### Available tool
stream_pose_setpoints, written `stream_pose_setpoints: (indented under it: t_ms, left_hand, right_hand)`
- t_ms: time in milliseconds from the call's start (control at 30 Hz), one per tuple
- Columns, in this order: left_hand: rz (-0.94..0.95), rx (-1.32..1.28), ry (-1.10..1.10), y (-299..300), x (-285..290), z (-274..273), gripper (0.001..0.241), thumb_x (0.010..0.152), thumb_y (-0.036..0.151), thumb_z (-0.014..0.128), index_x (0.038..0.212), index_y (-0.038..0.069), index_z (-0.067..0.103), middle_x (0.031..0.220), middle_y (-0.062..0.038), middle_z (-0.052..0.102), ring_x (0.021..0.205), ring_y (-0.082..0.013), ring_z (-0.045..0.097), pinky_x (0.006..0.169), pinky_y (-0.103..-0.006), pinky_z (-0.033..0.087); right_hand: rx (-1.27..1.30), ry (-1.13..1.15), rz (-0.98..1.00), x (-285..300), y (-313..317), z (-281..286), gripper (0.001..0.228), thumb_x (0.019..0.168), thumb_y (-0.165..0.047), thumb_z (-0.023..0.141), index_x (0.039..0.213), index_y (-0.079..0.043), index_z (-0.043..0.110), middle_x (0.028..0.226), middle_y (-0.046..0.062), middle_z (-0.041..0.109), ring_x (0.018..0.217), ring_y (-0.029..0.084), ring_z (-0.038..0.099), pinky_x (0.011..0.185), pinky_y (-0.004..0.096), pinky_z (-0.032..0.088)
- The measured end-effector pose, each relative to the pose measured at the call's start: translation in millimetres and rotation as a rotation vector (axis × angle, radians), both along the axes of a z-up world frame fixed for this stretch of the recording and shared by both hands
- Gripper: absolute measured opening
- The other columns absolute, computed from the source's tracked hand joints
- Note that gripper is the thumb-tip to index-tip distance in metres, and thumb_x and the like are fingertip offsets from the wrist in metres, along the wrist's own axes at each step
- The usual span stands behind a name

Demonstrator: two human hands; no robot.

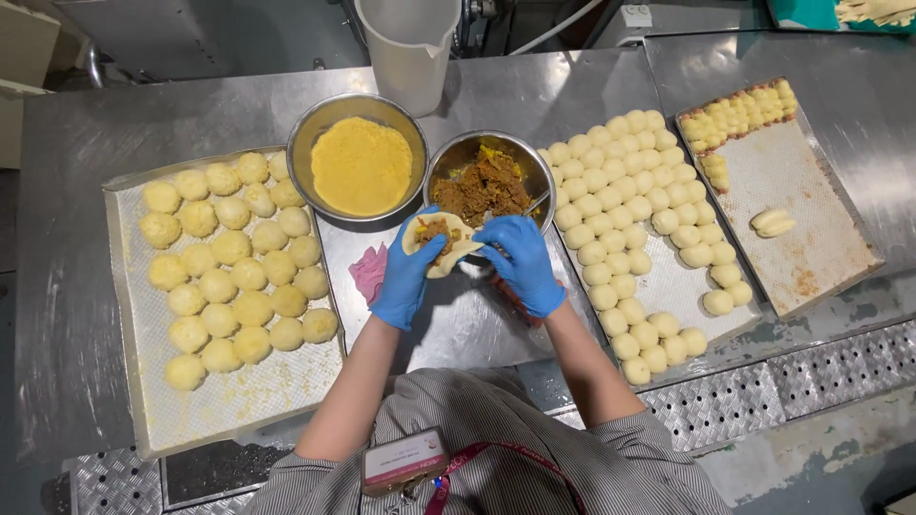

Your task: Filling dough balls with a savory mixture and coating them in yellow powder in a commercial bakery kitchen.

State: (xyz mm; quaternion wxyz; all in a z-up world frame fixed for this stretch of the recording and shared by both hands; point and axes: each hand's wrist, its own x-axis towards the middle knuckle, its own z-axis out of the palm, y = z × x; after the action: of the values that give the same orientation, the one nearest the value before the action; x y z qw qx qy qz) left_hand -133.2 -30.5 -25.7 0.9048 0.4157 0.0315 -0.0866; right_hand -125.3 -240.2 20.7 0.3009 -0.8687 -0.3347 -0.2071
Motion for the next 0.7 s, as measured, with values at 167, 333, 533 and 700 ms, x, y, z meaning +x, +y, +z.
stream_pose_setpoints:
  t_ms: [167, 333, 533, 700]
  left_hand:
    - [0.108, 0.461, -0.179, -14.3, -8.7, -16.0, 0.046, 0.096, 0.010, 0.067, 0.140, 0.002, 0.054, 0.125, -0.008, 0.065, 0.115, -0.0145, 0.063, 0.100, -0.0280, 0.052]
    - [0.080, 0.483, -0.172, -15.5, -12.6, -29.1, 0.037, 0.105, 0.017, 0.056, 0.139, 0.002, 0.056, 0.125, -0.008, 0.066, 0.115, -0.0135, 0.063, 0.101, -0.0265, 0.050]
    - [0.009, 0.442, -0.171, -10.0, -12.5, -34.7, 0.043, 0.105, 0.018, 0.054, 0.145, 0.004, 0.053, 0.132, -0.010, 0.065, 0.120, -0.0144, 0.062, 0.104, -0.0269, 0.048]
    - [-0.029, 0.575, -0.163, -5.3, -12.0, -25.6, 0.046, 0.105, 0.019, 0.055, 0.149, 0.009, 0.052, 0.138, -0.013, 0.065, 0.125, -0.0190, 0.062, 0.106, -0.0289, 0.047]
  right_hand:
    - [0.568, 0.857, -0.267, -16.9, 31.8, -17.9, 0.017, 0.095, -0.010, 0.070, 0.111, -0.003, 0.069, 0.098, 0.007, 0.075, 0.089, 0.015, 0.072, 0.081, 0.031, 0.059]
    - [0.851, 0.945, -0.222, -10.8, 29.0, -46.3, 0.025, 0.091, -0.003, 0.070, 0.116, 0.002, 0.070, 0.103, 0.010, 0.074, 0.090, 0.014, 0.071, 0.082, 0.029, 0.059]
    - [1.206, 1.322, -0.025, -1.7, 18.1, -74.6, 0.034, 0.092, -0.004, 0.069, 0.124, 0.007, 0.066, 0.115, 0.012, 0.074, 0.101, 0.019, 0.073, 0.092, 0.031, 0.060]
    - [1.009, 0.985, -0.134, -7.9, 29.8, -43.8, 0.044, 0.089, 0.002, 0.071, 0.132, 0.006, 0.060, 0.111, 0.018, 0.070, 0.099, 0.022, 0.069, 0.088, 0.037, 0.057]
